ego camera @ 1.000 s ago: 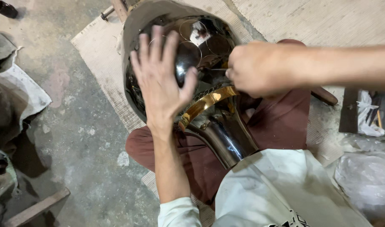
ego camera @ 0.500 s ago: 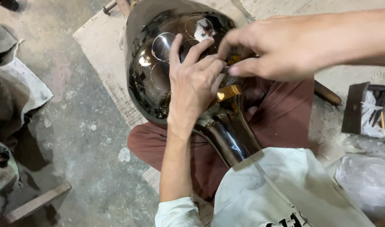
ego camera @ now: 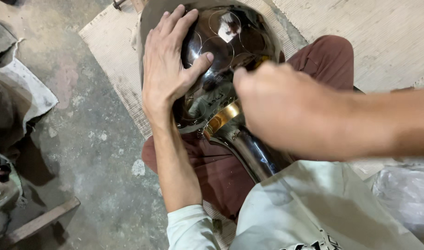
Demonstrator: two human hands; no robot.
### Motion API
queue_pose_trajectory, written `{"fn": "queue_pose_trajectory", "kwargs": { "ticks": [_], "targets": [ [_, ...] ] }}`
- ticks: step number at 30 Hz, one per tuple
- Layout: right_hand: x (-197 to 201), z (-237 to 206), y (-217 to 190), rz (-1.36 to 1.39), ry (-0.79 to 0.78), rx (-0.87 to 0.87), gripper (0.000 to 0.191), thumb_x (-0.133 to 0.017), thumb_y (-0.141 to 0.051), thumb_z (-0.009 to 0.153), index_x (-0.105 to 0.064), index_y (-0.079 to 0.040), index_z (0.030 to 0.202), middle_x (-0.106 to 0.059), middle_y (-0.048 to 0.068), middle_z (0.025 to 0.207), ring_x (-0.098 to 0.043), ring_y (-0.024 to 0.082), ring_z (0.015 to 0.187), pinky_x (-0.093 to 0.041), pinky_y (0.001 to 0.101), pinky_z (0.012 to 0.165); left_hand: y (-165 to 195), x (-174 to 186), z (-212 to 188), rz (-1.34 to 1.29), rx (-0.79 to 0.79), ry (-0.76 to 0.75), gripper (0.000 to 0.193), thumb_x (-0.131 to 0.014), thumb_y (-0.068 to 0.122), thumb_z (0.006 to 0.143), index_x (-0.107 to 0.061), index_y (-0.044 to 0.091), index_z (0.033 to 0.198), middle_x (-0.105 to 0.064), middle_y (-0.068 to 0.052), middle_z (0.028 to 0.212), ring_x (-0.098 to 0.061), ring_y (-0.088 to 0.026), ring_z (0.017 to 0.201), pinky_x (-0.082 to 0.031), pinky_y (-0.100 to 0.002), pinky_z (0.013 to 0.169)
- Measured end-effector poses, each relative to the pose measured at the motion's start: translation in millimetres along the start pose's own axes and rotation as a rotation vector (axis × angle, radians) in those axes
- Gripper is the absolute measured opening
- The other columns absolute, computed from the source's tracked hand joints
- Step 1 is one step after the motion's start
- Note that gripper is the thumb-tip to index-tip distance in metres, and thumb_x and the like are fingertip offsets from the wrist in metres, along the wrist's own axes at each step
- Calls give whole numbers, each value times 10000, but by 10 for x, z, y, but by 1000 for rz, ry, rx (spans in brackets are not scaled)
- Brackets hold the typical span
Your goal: The person sits on a mat and uses a small metal tool to engrave circular patterns on the surface of a large, shiny, dark-colored vase. They hold the vase steady with one hand while carefully tracing the outlines of the circles with the tool in the other hand.
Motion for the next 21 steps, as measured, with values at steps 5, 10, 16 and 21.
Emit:
{"fn": "queue_pose_trajectory", "kwargs": {
  "ticks": [5,10,16,21],
  "targets": [
    [-421,-73,124,-1151,198,377,663,-439,-25,921,-305,52,1565,-507,455,1410,-530,40,413,-443,184,324,53,41,44,12,-30,19,824,-741,463,796,-552,93,1507,-475,-192,1588,-392,-412,1489,-239,-579,1196],
    [-459,-140,450,-1535,438,587,502,-467,-102,915,-467,81,1383,-649,339,1299,-340,5,372,-317,145,296,63,82,5,-4,-33,18,760,-751,419,833,-564,79,1487,-526,-167,1567,-414,-399,1515,-315,-526,1231],
    [-327,-56,442,-1629,317,549,428,-558,-141,885,-587,193,1152,-647,197,1024,-374,41,394,-291,240,355,79,121,-1,-10,-50,32,748,-771,392,834,-565,82,1482,-523,-162,1572,-407,-402,1513,-310,-527,1226],
    [-313,-23,359,-1622,247,594,449,-544,-209,966,-594,190,1168,-654,282,1057,-380,41,384,-318,246,367,54,119,-23,4,-43,15,760,-756,406,845,-549,105,1512,-505,-150,1602,-392,-403,1529,-310,-533,1242]
  ]
}}
Point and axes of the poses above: each hand's wrist, its own z-axis towards the middle knuckle, its own x-axis out of the back of the hand, y = z × x, the point moved 7 cm from there along z, towards the middle knuckle
